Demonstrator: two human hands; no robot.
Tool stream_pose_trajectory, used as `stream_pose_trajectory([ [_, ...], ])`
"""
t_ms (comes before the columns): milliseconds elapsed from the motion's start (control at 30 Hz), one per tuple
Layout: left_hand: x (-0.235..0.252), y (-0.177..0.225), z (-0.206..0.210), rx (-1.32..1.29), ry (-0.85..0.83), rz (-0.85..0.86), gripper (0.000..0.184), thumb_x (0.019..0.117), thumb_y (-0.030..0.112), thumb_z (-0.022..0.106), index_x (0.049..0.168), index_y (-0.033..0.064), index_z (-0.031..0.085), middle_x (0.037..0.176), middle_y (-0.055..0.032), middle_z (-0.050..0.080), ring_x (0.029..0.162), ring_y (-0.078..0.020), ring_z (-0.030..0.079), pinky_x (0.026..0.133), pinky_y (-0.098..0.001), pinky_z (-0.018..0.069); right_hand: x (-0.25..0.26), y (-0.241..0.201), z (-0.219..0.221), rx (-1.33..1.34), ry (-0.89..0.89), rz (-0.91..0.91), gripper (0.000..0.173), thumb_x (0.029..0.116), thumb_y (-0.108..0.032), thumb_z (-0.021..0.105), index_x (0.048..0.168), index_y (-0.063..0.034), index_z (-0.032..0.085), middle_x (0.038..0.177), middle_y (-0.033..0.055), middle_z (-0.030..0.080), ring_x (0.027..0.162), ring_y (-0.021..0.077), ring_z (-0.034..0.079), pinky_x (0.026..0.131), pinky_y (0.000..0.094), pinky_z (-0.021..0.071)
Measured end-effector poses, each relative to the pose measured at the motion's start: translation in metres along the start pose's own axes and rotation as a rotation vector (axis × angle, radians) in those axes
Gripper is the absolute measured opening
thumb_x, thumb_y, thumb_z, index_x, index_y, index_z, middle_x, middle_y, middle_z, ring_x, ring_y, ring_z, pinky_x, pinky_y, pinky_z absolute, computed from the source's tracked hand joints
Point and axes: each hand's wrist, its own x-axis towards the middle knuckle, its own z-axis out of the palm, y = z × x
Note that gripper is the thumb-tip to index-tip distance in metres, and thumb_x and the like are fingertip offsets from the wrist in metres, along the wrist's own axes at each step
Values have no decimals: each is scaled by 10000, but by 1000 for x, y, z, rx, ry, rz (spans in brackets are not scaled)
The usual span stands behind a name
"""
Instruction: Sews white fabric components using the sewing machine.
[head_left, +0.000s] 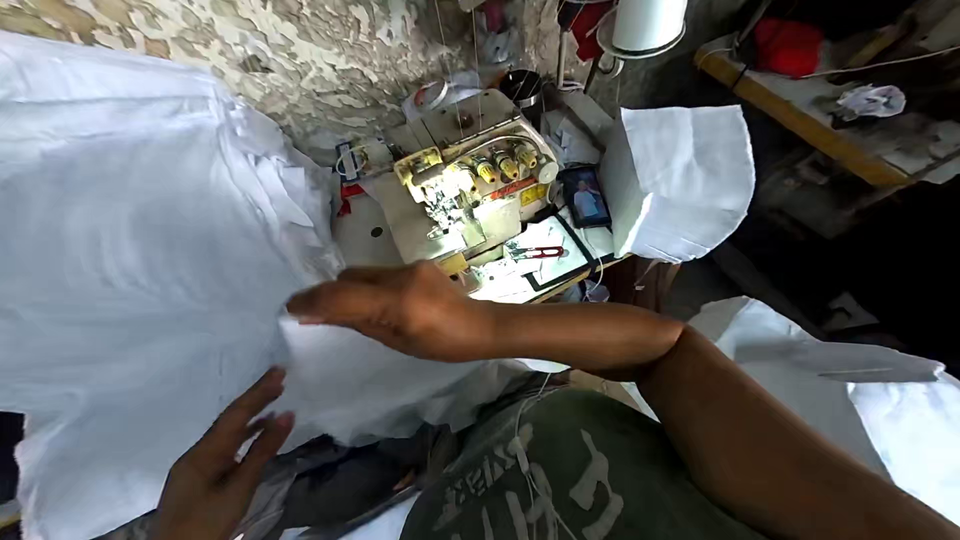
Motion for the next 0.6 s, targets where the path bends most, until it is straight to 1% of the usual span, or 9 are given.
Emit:
stream_pose_trajectory([
  [100, 39, 39, 24, -246, 101, 203, 460, 1013, 386, 578, 1410, 152, 564, 1308, 137, 643, 1177, 49, 593, 1006, -204, 502, -13, 10, 16, -23, -76, -9, 267, 859, 113, 660, 1085, 22, 768, 849, 172, 693, 644, 264, 667, 525, 393, 534],
  [167, 66, 58, 33, -249, 162, 284, 294, 1015, 334, 592, 1242, 157, 653, 1092, 224, 668, 993, 124, 609, 883, -126, 511, -15, 15, 14, -28, -66, -6, 249, 857, 112, 649, 1061, 34, 769, 876, 190, 724, 657, 285, 697, 523, 412, 543],
  [233, 84, 70, 40, -191, 224, 285, 163, 995, 236, 631, 1006, 80, 677, 863, 208, 635, 786, 163, 574, 737, -70, 493, -16, 23, 3, -5, -85, 52, 203, 909, 80, 626, 1073, 64, 746, 911, 195, 731, 741, 301, 727, 590, 441, 572],
  [267, 91, 73, 43, -156, 232, 283, 182, 988, 218, 647, 953, 42, 677, 818, 176, 628, 742, 163, 558, 707, -63, 482, -16, 28, -4, 38, -92, 89, 188, 930, 63, 616, 1079, 83, 729, 935, 194, 738, 786, 293, 736, 642, 440, 587],
  [333, 100, 74, 48, -126, 241, 291, 208, 990, 182, 646, 956, -20, 685, 828, 115, 650, 743, 155, 563, 713, -63, 486, -21, 38, -18, 156, -130, 170, 174, 950, 30, 622, 1089, 106, 693, 932, 185, 734, 783, 255, 723, 678, 420, 586],
  [400, 104, 72, 48, -127, 256, 295, 205, 997, 165, 630, 1005, -31, 688, 900, 82, 684, 807, 132, 602, 769, -88, 515, -33, 51, -33, 181, -213, 248, 166, 940, -31, 670, 1057, 84, 692, 871, 168, 721, 724, 255, 700, 639, 446, 558],
  [500, 102, 62, 37, -153, 290, 292, 186, 1013, 175, 595, 1074, 26, 687, 995, 106, 694, 902, 91, 635, 843, -147, 541, -58, 68, -54, 115, -333, 315, 173, 935, -108, 701, 987, 53, 736, 800, 159, 722, 718, 272, 708, 658, 498, 549],
  [567, 101, 48, 28, -189, 320, 290, 173, 1017, 200, 597, 1095, 75, 687, 1040, 124, 710, 953, 56, 661, 885, -193, 556, -74, 77, -64, 187, -356, 384, 171, 939, -95, 698, 957, 70, 739, 809, 159, 727, 746, 224, 710, 709, 444, 559],
  [600, 102, 41, 23, -202, 337, 283, 167, 1015, 201, 604, 1095, 78, 684, 1039, 123, 713, 954, 45, 667, 888, -206, 560, -82, 82, -66, 267, -324, 431, 154, 940, -67, 689, 943, 81, 733, 821, 141, 723, 764, 156, 692, 735, 361, 555],
])
